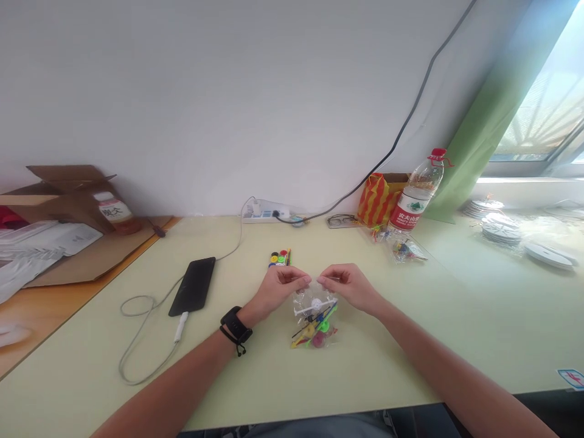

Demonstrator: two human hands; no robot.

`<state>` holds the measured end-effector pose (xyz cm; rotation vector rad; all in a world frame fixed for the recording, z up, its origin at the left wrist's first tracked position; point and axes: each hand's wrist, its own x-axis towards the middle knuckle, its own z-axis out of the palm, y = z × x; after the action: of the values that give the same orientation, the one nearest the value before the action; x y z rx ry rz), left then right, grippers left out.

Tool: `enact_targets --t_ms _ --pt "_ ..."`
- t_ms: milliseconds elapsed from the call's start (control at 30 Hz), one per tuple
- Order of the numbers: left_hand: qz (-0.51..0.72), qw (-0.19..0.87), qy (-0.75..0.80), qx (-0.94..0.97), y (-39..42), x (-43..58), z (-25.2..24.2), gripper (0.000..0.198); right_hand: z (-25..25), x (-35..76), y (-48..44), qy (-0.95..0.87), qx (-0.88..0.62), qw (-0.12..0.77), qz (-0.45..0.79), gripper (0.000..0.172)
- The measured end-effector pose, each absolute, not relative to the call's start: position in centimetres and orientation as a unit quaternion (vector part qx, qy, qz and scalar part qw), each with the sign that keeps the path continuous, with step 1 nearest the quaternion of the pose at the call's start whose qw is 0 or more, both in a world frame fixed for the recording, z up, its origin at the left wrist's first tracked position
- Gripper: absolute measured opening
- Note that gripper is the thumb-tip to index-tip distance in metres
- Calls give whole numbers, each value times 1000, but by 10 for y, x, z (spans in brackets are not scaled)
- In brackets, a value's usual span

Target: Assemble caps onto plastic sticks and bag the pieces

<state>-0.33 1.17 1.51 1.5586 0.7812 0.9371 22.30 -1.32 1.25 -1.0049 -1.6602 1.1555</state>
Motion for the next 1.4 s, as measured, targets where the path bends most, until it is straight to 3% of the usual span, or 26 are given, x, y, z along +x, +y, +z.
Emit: enact_targets --t_ms 333,667,967,1400 --pt "391 620 344 588 21 -14 14 29 19 242 -9 -646 -387 436 492 28" --pt "408 568 353 622 13 -7 20 35 16 239 -8 -649 -393 431 489 29" --pt "410 562 336 636 16 -7 16 27 14 231 -11 -624 -390 442 513 38" --pt "435 571 338 609 27 -17 9 19 0 235 -3 -534 -379 498 569 23"
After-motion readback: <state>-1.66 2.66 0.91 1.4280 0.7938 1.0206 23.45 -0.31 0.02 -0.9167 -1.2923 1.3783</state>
